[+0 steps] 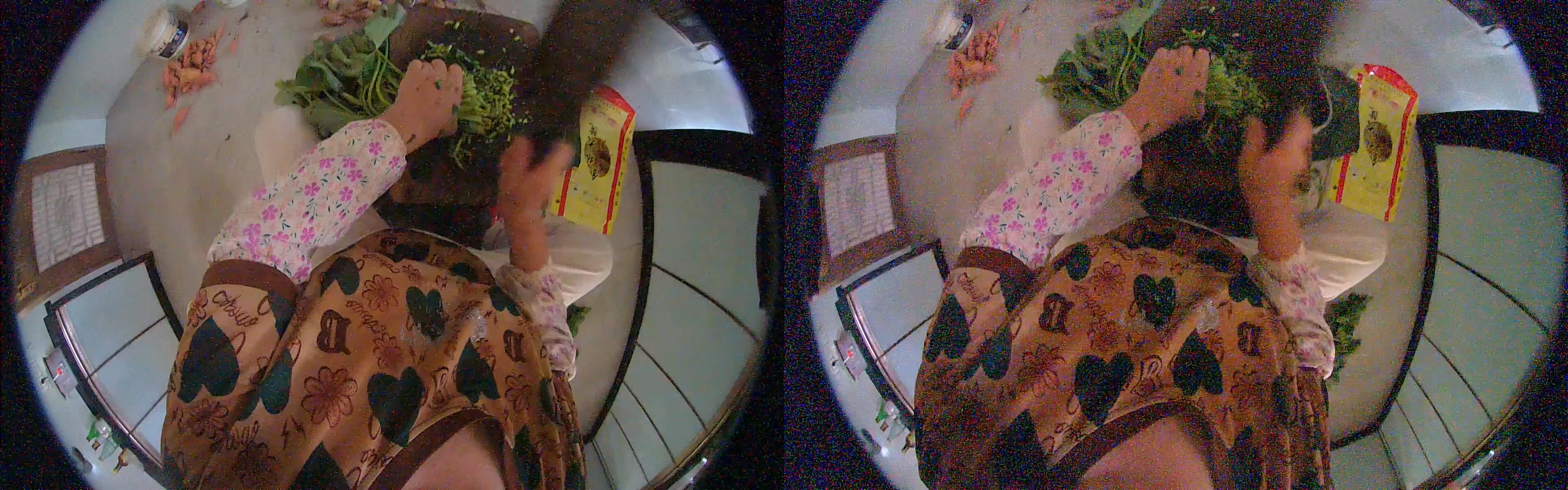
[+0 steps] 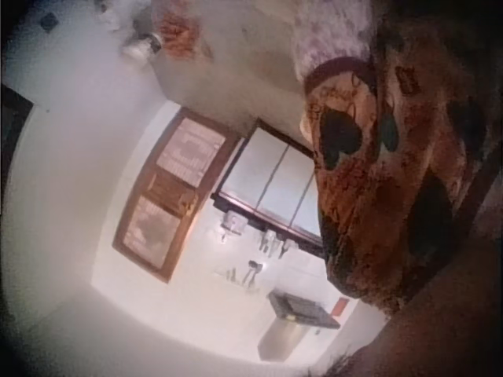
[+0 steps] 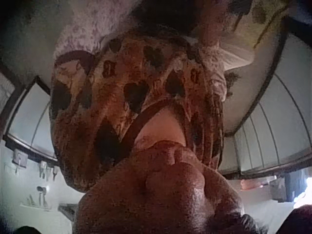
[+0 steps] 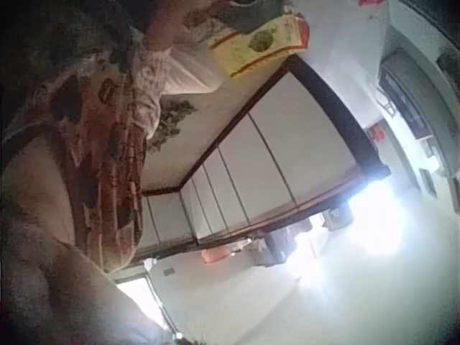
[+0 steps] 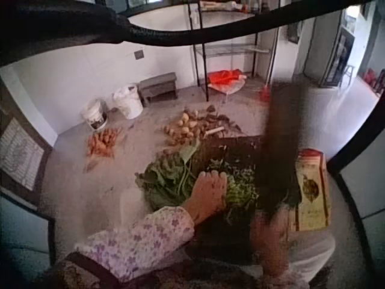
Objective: The person sits on the floor and uses a large knife to chop leafy green vegetables on a wooden cutting board. They gather the chopped pieces and continue chopping more greens from a nearby pile.
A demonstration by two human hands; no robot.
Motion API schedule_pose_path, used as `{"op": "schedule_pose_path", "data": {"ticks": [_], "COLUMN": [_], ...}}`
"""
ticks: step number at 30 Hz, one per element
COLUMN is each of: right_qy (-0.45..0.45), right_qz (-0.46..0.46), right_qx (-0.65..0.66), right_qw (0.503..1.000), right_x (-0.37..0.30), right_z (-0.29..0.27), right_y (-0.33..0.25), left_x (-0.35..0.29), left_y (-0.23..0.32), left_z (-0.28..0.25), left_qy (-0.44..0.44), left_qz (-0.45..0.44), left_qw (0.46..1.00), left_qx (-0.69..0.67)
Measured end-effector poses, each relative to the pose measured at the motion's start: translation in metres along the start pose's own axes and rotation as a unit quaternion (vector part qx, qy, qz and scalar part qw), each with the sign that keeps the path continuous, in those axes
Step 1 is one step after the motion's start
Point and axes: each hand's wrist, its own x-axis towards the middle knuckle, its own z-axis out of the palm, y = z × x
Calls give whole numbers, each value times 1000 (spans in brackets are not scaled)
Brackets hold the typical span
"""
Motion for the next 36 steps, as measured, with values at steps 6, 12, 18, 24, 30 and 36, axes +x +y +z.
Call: {"op": "schedule_pose_path", "data": {"ticks": [6, 12, 18, 24, 30, 36], "right_qy": [-127, -256, -69, -240, -116, -111], "right_qz": [85, 17, 57, 28, 62, 123], "right_qx": [30, -74, 40, -48, -17, 36], "right_qw": [988, 964, 995, 969, 991, 985], "right_x": [26, 26, 44, 51, 6, 16], "right_z": [-9, 35, -8, 14, -7, -39], "right_y": [-34, 10, -53, -24, -34, -52], "left_x": [-10, -18, -20, -10, 3, -14], "left_y": [-2, -11, -11, -22, -30, -6], "left_z": [8, 12, 38, 40, 35, 14], "left_qy": [-61, -78, -51, -85, -17, -90], "left_qz": [-15, 100, -12, 15, -119, -55], "left_qw": [992, 906, 991, 980, 981, 992], "left_qx": [110, 403, 126, 177, -152, 64]}}
